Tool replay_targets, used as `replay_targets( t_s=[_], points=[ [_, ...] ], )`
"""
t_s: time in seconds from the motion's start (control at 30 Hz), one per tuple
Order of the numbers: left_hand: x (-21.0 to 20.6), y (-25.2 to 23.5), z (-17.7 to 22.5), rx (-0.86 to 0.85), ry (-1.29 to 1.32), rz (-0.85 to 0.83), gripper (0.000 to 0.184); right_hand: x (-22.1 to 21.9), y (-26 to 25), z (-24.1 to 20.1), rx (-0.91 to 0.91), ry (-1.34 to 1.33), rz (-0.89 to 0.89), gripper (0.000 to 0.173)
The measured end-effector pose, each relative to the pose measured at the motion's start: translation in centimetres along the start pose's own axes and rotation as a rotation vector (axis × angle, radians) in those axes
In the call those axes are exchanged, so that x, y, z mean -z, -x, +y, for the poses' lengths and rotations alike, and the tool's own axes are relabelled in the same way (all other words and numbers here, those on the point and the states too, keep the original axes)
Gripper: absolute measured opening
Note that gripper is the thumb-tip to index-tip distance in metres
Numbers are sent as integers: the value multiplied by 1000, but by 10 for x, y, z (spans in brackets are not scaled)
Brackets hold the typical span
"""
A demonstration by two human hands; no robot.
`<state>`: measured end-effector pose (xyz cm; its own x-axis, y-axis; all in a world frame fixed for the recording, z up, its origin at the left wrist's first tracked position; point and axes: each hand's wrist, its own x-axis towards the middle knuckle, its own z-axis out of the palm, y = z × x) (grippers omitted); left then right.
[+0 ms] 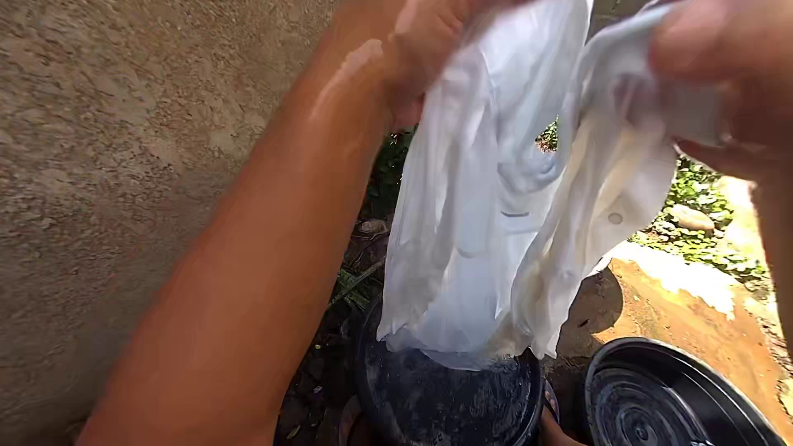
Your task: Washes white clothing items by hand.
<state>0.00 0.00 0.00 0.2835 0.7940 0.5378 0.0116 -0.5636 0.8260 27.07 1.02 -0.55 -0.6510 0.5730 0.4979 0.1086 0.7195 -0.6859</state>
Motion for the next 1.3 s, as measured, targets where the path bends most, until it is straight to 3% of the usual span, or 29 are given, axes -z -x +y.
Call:
replay_targets(
  t_s=[0.03, 0.1, 0.13, 0.27, 0.37, 0.43, 0.53, 0.57, 0.6, 0.67, 0.73, 0.8, 0.83, 0.87, 0.9, 0.97, 1.07, 1.13, 1.17, 1.23, 1.27, 1.3],
  points=[
    [-12, 0, -19, 41, 24, -47, 7, -45, 2, -2, -131, 125, 74, 27],
    [-35, 21, -85, 134, -27, -133, 57, -102, 20, 47, -398, 237, 112, 17],
    [-44, 47, -129, 221, -22, -147, 75, -122, 39, 85, -528, 182, 119, 21],
    [-103, 225, -313, 859, -68, -50, 117, -196, 161, 233, -1094, -113, 68, 38],
    [-167, 314, -379, 1114, -352, -31, 133, -252, 226, 290, -1354, -128, 47, 42],
    [-188, 336, -399, 1139, -500, -44, 122, -283, 248, 315, -1410, -78, 3, 45],
    [-192, 343, -422, 1274, -633, -196, 71, -317, 255, 337, -1501, 19, -38, 50],
    [-189, 350, -432, 1275, -683, -131, 63, -327, 255, 338, -1532, 60, -79, 50],
    [-182, 356, -437, 1284, -691, -80, 59, -336, 258, 337, -1547, 82, -153, 46],
    [-152, 353, -422, 1487, -588, -140, 53, -350, 269, 337, -1548, 80, -364, 46],
    [-120, 336, -411, 1634, -526, -389, 49, -352, 274, 346, -1473, 197, -697, 51],
    [-99, 307, -405, 1531, -493, -604, 51, -337, 244, 338, -1359, 246, -861, 52],
    [-97, 299, -408, 1391, -483, -614, 63, -326, 225, 327, -1362, 194, -721, 53],
    [-99, 295, -409, 1237, -443, -533, 85, -314, 208, 312, -1362, 84, -461, 48],
    [-104, 294, -409, 1095, -333, -418, 109, -304, 195, 296, -1296, -112, -147, 33],
    [-120, 299, -408, 855, -24, -188, 129, -280, 167, 250, -1060, -492, 237, 5],
    [-130, 291, -397, 772, 138, -44, 115, -240, 148, 196, -671, -869, 578, 10],
    [-129, 294, -395, 854, 135, -37, 85, -225, 157, 182, -578, -970, 797, 23],
    [-127, 294, -391, 864, 241, 64, 73, -224, 162, 186, -606, -962, 884, 25],
    [-135, 287, -370, 779, 558, 440, 62, -233, 171, 214, -861, -919, 1022, 34],
    [-143, 281, -357, 716, 651, 539, 57, -246, 177, 235, -1012, -960, 1036, 43],
    [-152, 277, -344, 614, 692, 517, 59, -263, 185, 255, -1142, -1029, 993, 50]
  ],
)
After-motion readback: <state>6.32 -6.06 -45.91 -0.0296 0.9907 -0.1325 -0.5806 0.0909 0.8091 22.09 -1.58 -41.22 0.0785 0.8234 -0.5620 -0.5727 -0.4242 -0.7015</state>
